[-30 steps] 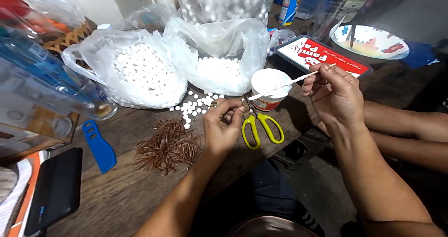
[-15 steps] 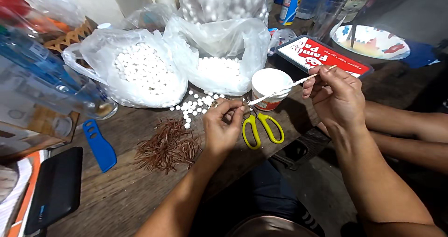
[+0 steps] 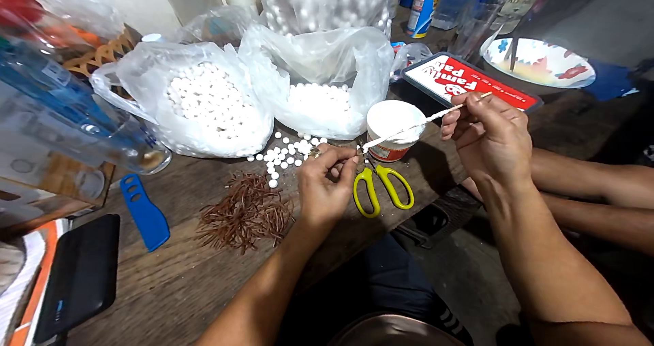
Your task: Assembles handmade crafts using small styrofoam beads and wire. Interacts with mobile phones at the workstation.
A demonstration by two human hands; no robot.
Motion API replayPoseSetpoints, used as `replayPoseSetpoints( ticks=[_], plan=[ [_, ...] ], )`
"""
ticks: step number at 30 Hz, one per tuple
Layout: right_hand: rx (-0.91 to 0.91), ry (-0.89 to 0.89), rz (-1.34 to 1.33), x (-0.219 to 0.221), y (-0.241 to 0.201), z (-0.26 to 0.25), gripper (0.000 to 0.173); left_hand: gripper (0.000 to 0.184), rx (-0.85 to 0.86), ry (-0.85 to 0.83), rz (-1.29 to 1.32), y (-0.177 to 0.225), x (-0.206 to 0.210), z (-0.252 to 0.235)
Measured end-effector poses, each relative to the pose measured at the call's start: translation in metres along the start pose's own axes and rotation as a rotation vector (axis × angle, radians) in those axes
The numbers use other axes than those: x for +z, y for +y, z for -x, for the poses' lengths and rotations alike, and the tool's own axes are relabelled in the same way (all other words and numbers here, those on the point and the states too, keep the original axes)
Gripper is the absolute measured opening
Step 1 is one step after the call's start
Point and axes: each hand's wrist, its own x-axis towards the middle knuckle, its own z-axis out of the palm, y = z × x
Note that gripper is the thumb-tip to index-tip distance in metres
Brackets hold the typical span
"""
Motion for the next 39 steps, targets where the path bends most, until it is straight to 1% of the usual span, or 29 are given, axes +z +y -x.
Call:
replayPoseSetpoints(
  ticks=[19,22,25,27,29,32,34,36,37,39],
  plan=[
    [0.059,0.028,-0.032,-0.001,0.003,0.004,0.037,0.008,-0.026,0.020,-0.004,0.000,0.000,-0.001],
    [0.081,0.031,-0.060,-0.008,0.001,0.000,0.039,0.009,-0.023,0.023,-0.006,0.000,-0.001,-0.001],
    [0.072,0.092,-0.074,-0.019,-0.003,-0.006,0.039,0.009,-0.026,0.021,-0.004,-0.001,-0.001,-0.001],
    [0.004,0.129,0.000,-0.023,-0.001,-0.011,0.038,0.009,-0.031,0.018,-0.010,-0.001,-0.002,-0.002],
    [-0.067,0.130,0.113,-0.023,0.010,-0.014,0.032,0.008,-0.031,0.018,-0.010,-0.001,-0.007,-0.004],
    [-0.108,0.012,0.290,-0.019,0.027,-0.021,0.020,0.007,-0.054,0.046,0.025,0.001,-0.022,-0.009],
    [-0.076,-0.064,0.395,-0.015,0.030,-0.024,0.016,0.010,-0.088,0.052,0.035,0.006,-0.042,-0.012],
    [-0.074,-0.071,0.500,-0.016,0.027,-0.024,0.015,0.011,-0.093,0.067,0.012,0.010,-0.064,-0.013],
    [-0.127,-0.057,0.586,-0.021,0.024,-0.021,0.020,0.012,-0.078,0.111,0.007,0.008,-0.073,-0.016],
    [-0.306,-0.003,0.740,-0.033,0.016,-0.012,0.045,0.011,-0.073,0.204,0.013,0.001,-0.086,-0.021]
  ],
)
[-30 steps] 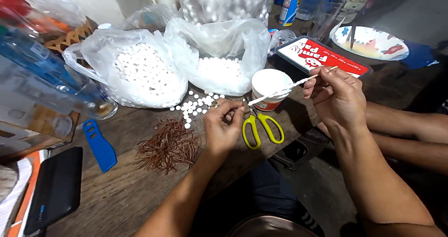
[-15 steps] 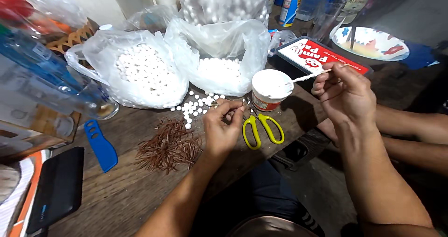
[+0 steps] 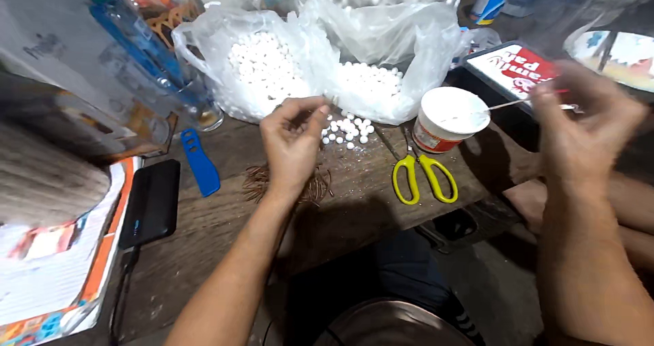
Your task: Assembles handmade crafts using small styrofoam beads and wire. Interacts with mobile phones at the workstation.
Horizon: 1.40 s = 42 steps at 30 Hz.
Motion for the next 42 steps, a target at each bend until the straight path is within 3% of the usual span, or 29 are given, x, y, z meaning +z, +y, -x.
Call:
replayPoseSetpoints(
  ticks=[1,3,6,15,23,28,37,39,42],
  plan=[
    [-0.084,0.052,0.033,-0.004,-0.006,0.005,0.049,0.010,-0.007,0.023,-0.002,-0.004,-0.005,-0.002],
    [-0.217,0.078,-0.027,0.003,-0.028,0.018,0.040,0.009,-0.007,0.056,-0.005,-0.011,-0.014,-0.003],
    [-0.310,-0.160,-0.162,0.040,-0.068,0.041,0.024,0.007,-0.006,0.105,-0.012,-0.016,-0.025,-0.006],
    [-0.228,-0.678,-0.128,0.130,-0.087,0.025,0.016,0.008,-0.038,0.122,0.023,-0.015,-0.032,-0.004],
    [-0.256,-0.790,-0.116,0.175,-0.087,-0.007,0.011,0.009,-0.020,0.108,-0.014,-0.019,-0.032,-0.004],
    [-0.399,-0.911,-0.079,0.199,-0.087,-0.002,0.014,0.009,-0.033,0.103,-0.029,-0.020,-0.032,-0.004],
    [-0.533,-0.871,-0.013,0.211,-0.086,0.012,0.007,0.012,-0.069,-0.019,-0.081,-0.013,-0.037,0.010],
    [-0.481,-0.862,-0.080,0.206,-0.086,0.005,0.008,0.012,-0.061,-0.039,-0.086,-0.014,-0.036,0.011],
    [-0.111,-0.757,-0.429,0.186,-0.086,-0.022,0.014,0.011,-0.044,-0.066,-0.125,-0.017,-0.030,0.011]
  ],
)
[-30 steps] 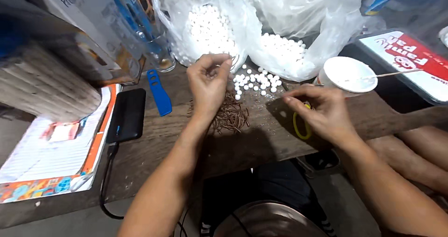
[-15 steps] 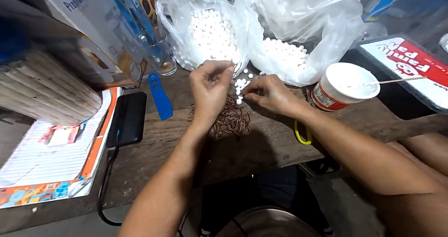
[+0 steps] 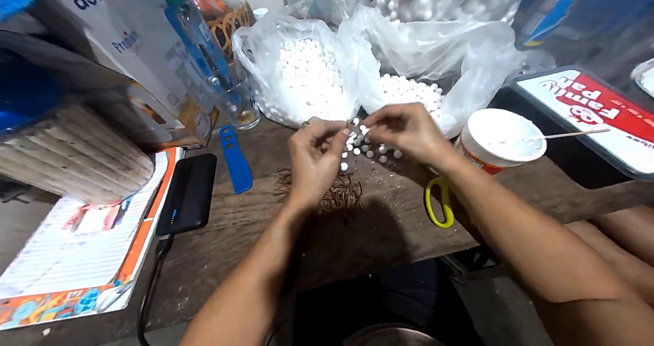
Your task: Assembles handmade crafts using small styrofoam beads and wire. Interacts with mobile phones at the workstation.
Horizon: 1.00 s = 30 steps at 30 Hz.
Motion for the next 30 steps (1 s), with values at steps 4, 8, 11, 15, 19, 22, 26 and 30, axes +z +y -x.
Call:
replayPoseSetpoints(
  ticks=[4,8,11,15,19,22,26,30],
  plan=[
    [0.212,0.158,-0.638,-0.019,-0.001,0.001,0.025,0.011,0.030,-0.009,-0.053,-0.001,0.015,0.003],
    [0.222,0.087,-0.728,-0.020,0.004,0.003,0.029,0.010,0.075,0.006,-0.105,0.001,0.023,0.004],
    [0.231,0.053,-0.785,-0.022,0.007,0.003,0.029,0.011,0.089,-0.015,-0.152,0.006,0.028,-0.002],
    [0.215,0.037,-0.852,-0.028,0.010,0.003,0.029,0.011,0.098,-0.058,-0.211,0.015,0.026,-0.013],
    [0.153,0.031,-0.835,-0.027,0.010,0.006,0.030,0.011,0.074,-0.033,-0.193,0.013,0.026,-0.015],
    [0.151,0.045,-0.796,-0.026,0.009,0.007,0.028,0.011,0.087,-0.002,-0.180,0.009,0.028,-0.011],
    [0.143,0.033,-0.799,-0.023,0.010,0.005,0.028,0.011,0.131,0.003,-0.176,0.006,0.027,-0.004],
    [0.109,0.026,-0.788,-0.022,0.008,0.008,0.031,0.012,0.150,0.006,-0.193,0.004,0.027,-0.001]
  ],
)
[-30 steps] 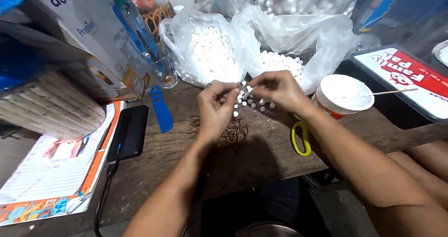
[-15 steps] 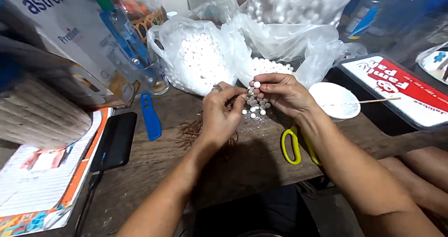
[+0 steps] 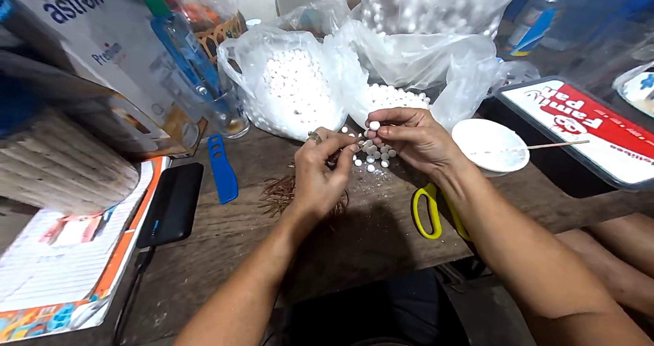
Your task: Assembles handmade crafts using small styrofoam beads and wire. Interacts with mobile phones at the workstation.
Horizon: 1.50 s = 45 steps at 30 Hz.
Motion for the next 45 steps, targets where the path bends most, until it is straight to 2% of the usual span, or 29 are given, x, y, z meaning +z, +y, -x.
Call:
replayPoseSetpoints(
  ticks=[6,14,23,33,38,45],
  plan=[
    [-0.031,-0.046,0.052,-0.0005,0.0013,0.0039,0.029,0.011,0.035,0.018,0.034,-0.0011,-0.0005,0.0002],
    [-0.027,0.013,0.028,-0.0011,0.0042,-0.0034,0.028,0.012,0.045,0.013,0.011,-0.0015,0.0010,0.0008],
    [0.015,0.009,0.000,0.0006,0.0038,-0.0025,0.026,0.011,0.052,0.010,0.019,-0.0012,0.0015,0.0006],
    [0.068,-0.002,-0.066,0.0024,0.0007,-0.0017,0.031,0.012,0.057,0.007,0.018,-0.0019,0.0017,0.0000],
    [0.145,0.026,-0.037,0.0012,-0.0008,-0.0029,0.025,0.011,0.049,0.008,0.012,-0.0016,0.0020,0.0003],
    [0.156,-0.004,-0.045,0.0005,0.0005,-0.0030,0.026,0.011,0.051,0.000,0.018,-0.0032,0.0018,0.0007]
  ],
)
